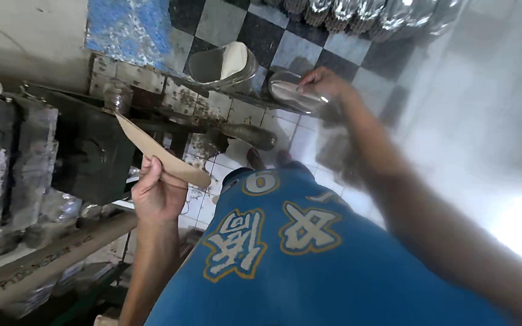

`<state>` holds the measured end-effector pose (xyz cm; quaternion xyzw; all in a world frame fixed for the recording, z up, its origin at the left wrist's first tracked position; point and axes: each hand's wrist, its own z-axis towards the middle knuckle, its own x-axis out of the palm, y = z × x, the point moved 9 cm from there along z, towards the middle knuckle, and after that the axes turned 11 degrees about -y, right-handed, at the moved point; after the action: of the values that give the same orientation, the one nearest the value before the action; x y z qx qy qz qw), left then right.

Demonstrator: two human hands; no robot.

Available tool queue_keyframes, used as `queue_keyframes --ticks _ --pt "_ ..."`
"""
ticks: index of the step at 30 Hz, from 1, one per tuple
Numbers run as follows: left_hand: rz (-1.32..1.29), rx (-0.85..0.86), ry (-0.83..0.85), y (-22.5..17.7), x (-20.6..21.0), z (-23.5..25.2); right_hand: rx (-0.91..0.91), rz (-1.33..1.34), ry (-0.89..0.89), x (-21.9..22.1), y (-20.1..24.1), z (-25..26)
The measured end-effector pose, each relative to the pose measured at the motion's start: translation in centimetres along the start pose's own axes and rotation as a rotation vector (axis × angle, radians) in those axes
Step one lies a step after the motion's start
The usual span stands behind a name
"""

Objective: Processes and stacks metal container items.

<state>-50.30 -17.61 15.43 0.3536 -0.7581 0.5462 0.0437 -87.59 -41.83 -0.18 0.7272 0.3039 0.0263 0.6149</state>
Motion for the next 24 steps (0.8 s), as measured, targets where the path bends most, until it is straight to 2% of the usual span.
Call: queue_keyframes --ticks 3,6,8,9,11,12,15,17,19,22,24 --pt "0.115 -0.049 -0.182 1.7 -1.5 -1.9 -0.020 -0.135 -0.128 0.0 2.1 -2.1" --pt "0.147 -0.065 -0.245 2.2 -1.5 -2.2 -0.079 -0.542 -0.476 -0.9 7.8 -5.5" --pt "0.127 -0.046 -0.244 1.7 -1.0 -2.0 -0.184 -0.704 -0.630 -0.6 9.8 -6.9" --pt "0.138 -0.042 -0.233 1.2 -0.7 -1.9 -0.178 -0.745 -0.620 0.1 9.4 -6.5" --pt "0.168 -0.044 -0.184 -0.1 0.4 -1.3 -0.050 -0.763 -0.463 1.4 7.9 -4.8" --pt "0.171 -0.039 -0.158 -0.9 1.2 -0.8 -0.068 -0.742 -0.421 1.7 8.8 -4.4" --pt "0.224 0.026 0.001 -2.6 4.3 0.9 -0.309 -0.504 -0.283 3.6 17.1 -6.5" --pt "0.229 0.049 0.139 -2.0 6.1 2.0 -0.316 -0.235 -0.023 8.1 21.8 -8.8" --pt "0.192 0.011 0.174 -0.8 6.6 2.4 -0.248 -0.024 0.133 13.1 24.2 -10.8" --pt "0.212 -0.070 0.166 -2.2 4.8 3.0 -0.188 -0.015 0.076 16.0 24.9 -10.7" --pt "0.283 -0.099 0.152 -4.2 2.7 4.3 -0.129 -0.046 0.148 17.5 26.8 -9.3"
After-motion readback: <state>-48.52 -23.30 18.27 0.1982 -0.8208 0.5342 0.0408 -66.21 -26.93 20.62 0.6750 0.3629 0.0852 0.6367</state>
